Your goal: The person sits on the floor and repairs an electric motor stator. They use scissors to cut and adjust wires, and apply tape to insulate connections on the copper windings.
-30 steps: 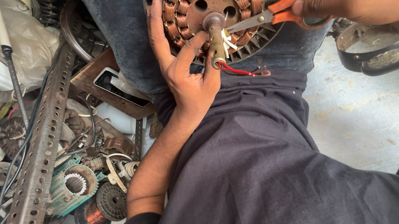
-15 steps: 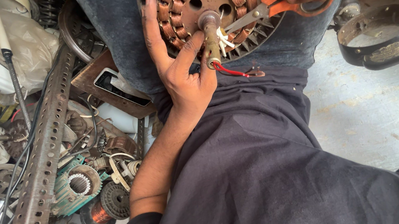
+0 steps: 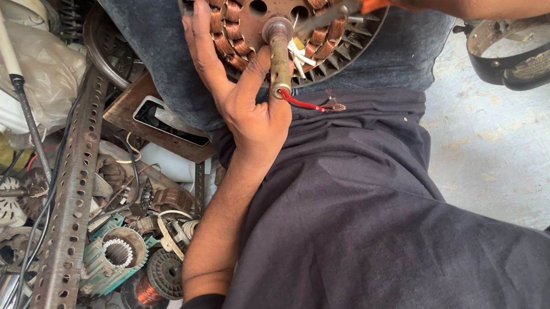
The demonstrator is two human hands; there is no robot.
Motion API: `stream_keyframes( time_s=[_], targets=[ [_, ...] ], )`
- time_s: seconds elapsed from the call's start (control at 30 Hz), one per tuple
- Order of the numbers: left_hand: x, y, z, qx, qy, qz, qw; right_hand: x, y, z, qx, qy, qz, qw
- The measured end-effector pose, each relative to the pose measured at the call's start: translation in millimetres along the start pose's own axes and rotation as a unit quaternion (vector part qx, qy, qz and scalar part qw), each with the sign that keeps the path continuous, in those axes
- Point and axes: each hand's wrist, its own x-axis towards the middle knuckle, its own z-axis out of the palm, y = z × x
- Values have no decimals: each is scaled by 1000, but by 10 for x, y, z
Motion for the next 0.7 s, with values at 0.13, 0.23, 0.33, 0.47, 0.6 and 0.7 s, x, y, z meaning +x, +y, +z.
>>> stream_keyframes(
  time_s=[0.13,0.23,0.33,0.47,0.6,0.7],
  targets=[
    [-9,-3,-4,-14,-1,-8,1000,-8,16,52,85,-15,-34,996],
    [-10,-21,5,-40,-2,-13,999,-12,-21,24,107,-21,-91,990],
    [-2,-27,4,-45,2,-10,999,22,-110,6,46,-42,54,997],
    [12,-30,13,-34,11,1,999,35,-128,-16,49,-43,97,993],
    [12,-73,38,-46,8,1,999,-1,0,48,116,-28,-23,993],
    [6,-92,62,-49,5,-3,999,-19,69,77,133,-13,-73,988]
  ],
)
